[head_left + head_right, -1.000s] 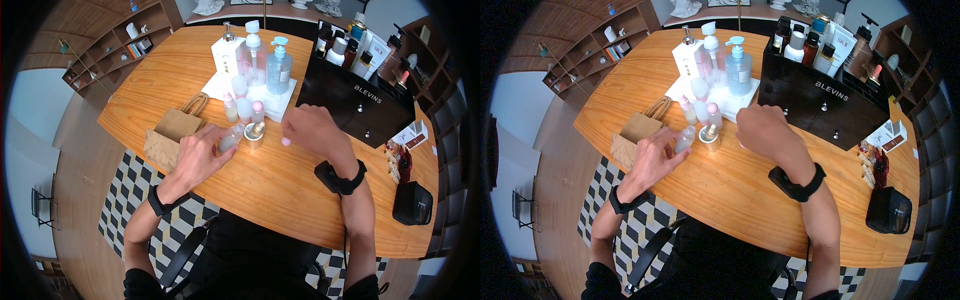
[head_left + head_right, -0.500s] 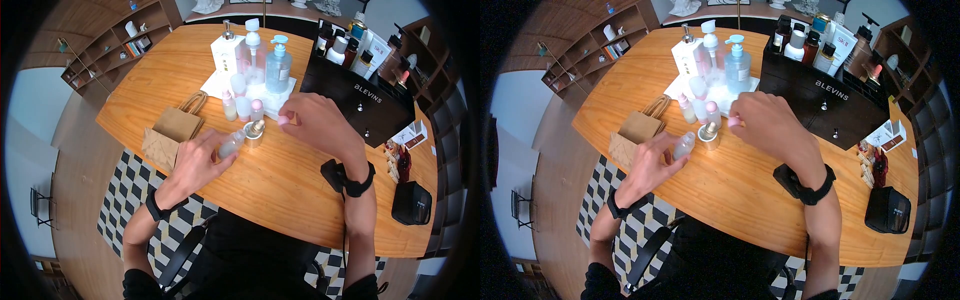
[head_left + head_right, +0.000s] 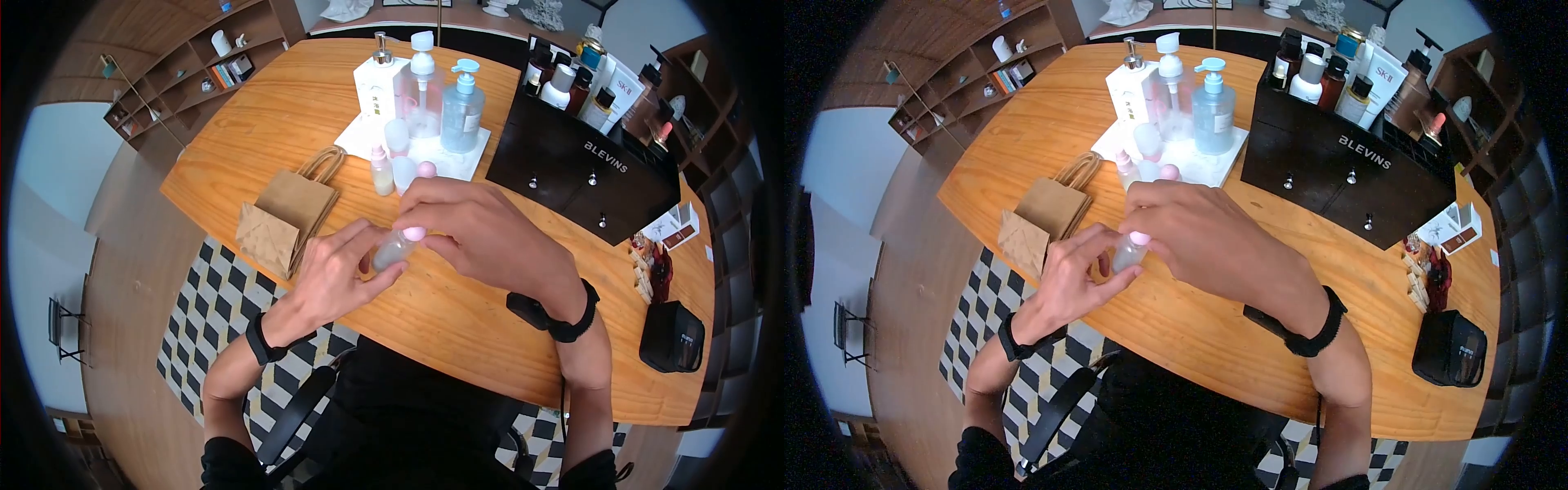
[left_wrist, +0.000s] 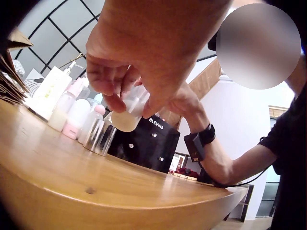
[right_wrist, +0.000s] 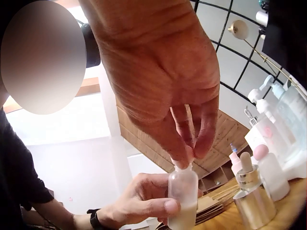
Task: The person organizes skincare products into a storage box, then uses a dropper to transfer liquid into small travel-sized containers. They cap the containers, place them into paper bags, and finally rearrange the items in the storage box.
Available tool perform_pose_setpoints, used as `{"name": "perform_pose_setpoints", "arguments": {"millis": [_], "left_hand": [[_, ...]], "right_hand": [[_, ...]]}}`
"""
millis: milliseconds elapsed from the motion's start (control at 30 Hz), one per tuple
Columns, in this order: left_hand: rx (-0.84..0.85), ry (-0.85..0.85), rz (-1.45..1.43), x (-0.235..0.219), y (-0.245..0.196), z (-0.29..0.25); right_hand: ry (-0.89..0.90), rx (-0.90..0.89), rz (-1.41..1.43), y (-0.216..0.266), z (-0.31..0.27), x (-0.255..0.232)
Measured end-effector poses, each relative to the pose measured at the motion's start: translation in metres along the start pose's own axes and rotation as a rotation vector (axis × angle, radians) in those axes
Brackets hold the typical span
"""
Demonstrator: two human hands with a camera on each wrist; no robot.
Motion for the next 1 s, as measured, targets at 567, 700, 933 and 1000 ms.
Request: {"name": "perform_pose_setpoints", "arguments": {"millis": [567, 700, 933, 1000], "left_hand": [[0.02, 0.089, 0.046, -0.005, 0.002, -0.005], [0.006, 0.044, 0.019, -0.009, 0.003, -0.005], [0.009, 0.091, 0.061, -0.009, 0.003, -0.004], [-0.003, 0.091, 0.054, -0.009, 0.002, -0.004]], "right_hand": [[0.079, 0.184, -0.087, 0.01, -0.001, 0.001], [-0.154, -0.002, -0.125, 0.006, -0.007, 0.003], [0.336, 0.388, -0.314, 0.011, 0.002, -0.003], [0.077, 0.245, -0.252, 0.006, -0.005, -0.002]]}}
Point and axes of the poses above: each hand's wrist, its own z-axis towards the middle knuckle, its own x-axis out of the palm, y = z × x, the point moved 2 cm from there along z, towards the middle knuckle, and after that the axes turned 10 degrees about x, right-handed, at the moved point
